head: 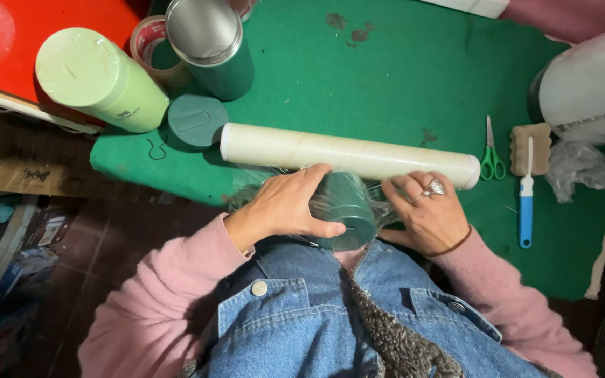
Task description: The person cleans a green cup lid with a brush, then uses scissors to cut a piece of plastic wrap from a roll. They wrap the plastic around the cup lid and trim the excess, securing the lid with the wrap.
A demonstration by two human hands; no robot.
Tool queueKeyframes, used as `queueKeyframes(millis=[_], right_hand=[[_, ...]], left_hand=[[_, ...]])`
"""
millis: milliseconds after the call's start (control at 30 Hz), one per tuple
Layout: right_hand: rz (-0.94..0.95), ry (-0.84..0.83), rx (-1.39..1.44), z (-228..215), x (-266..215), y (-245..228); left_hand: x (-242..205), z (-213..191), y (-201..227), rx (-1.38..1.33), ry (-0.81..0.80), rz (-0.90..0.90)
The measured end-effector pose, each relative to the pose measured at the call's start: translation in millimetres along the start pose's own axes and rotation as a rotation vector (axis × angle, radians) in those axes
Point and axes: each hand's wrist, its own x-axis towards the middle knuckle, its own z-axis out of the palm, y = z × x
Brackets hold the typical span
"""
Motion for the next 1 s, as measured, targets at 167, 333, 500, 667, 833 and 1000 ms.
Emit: queueKeyframes(millis=[167, 333, 500, 667, 833, 1000], right_hand=[[-0.085, 0.098, 0.148, 6, 12, -5], [-0.144, 0.145, 0.298, 40, 18, -8], [-0.142, 0.192, 0.293, 31, 30, -13], [-0.129, 0.181, 0.268, 24, 40, -12], [-0.091, 0.162, 0.273, 18, 45, -13], [-0.080, 0.128, 0.284, 16, 50, -9]], left_hand=[[-1, -2, 6, 0.009, -0.012, -0.018], [-5, -2, 12, -0.017, 0.024, -0.020], [-10, 0, 7, -0.056, 0.064, -0.045], [-12, -4, -2, -0.085, 0.083, -0.102], [-14, -21, 3, 0.109, 0.086, -0.165], [-28, -29, -23, 0.172, 0.044, -0.200]])
